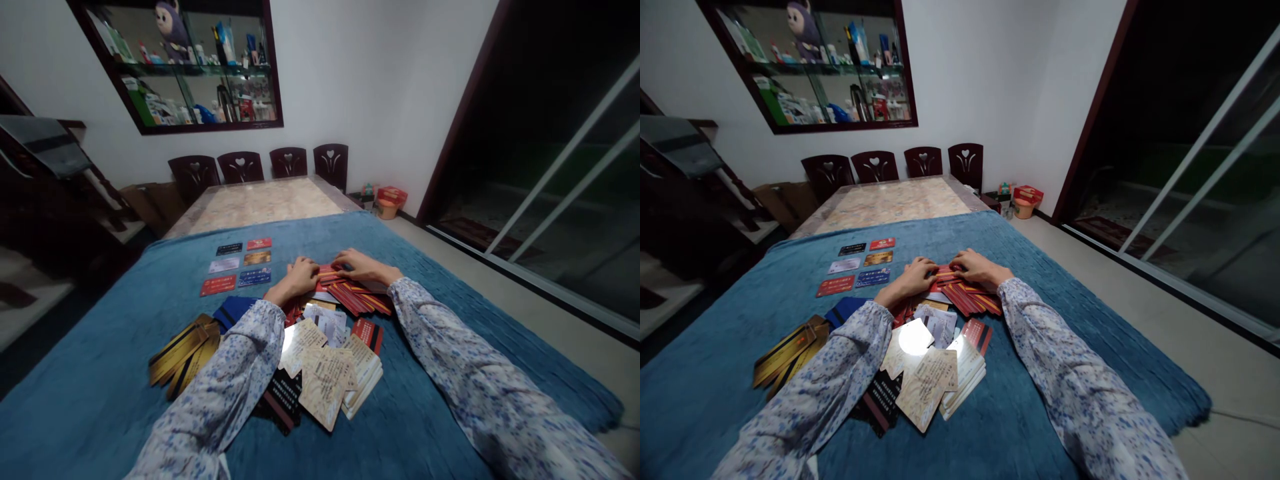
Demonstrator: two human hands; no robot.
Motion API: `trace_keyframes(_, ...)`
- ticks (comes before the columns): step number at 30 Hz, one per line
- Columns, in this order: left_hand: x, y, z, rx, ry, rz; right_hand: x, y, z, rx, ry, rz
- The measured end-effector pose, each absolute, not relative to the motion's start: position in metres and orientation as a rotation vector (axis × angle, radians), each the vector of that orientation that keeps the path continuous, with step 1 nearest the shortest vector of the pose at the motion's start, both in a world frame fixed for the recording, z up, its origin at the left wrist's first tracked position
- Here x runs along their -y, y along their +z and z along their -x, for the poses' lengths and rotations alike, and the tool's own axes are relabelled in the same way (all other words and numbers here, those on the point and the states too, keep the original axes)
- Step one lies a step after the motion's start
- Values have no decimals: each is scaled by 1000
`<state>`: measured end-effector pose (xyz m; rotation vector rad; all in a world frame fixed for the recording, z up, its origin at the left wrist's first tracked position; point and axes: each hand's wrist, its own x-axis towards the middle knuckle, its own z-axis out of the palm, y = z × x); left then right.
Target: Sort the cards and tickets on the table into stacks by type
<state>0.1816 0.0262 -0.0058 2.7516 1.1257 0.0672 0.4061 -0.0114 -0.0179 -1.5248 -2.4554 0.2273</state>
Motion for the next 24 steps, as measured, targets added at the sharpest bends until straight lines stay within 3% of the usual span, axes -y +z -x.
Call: trace_keyframes(24,-24,2,-174,-890,15,-2982,19,-9,-401,2459,240,1419)
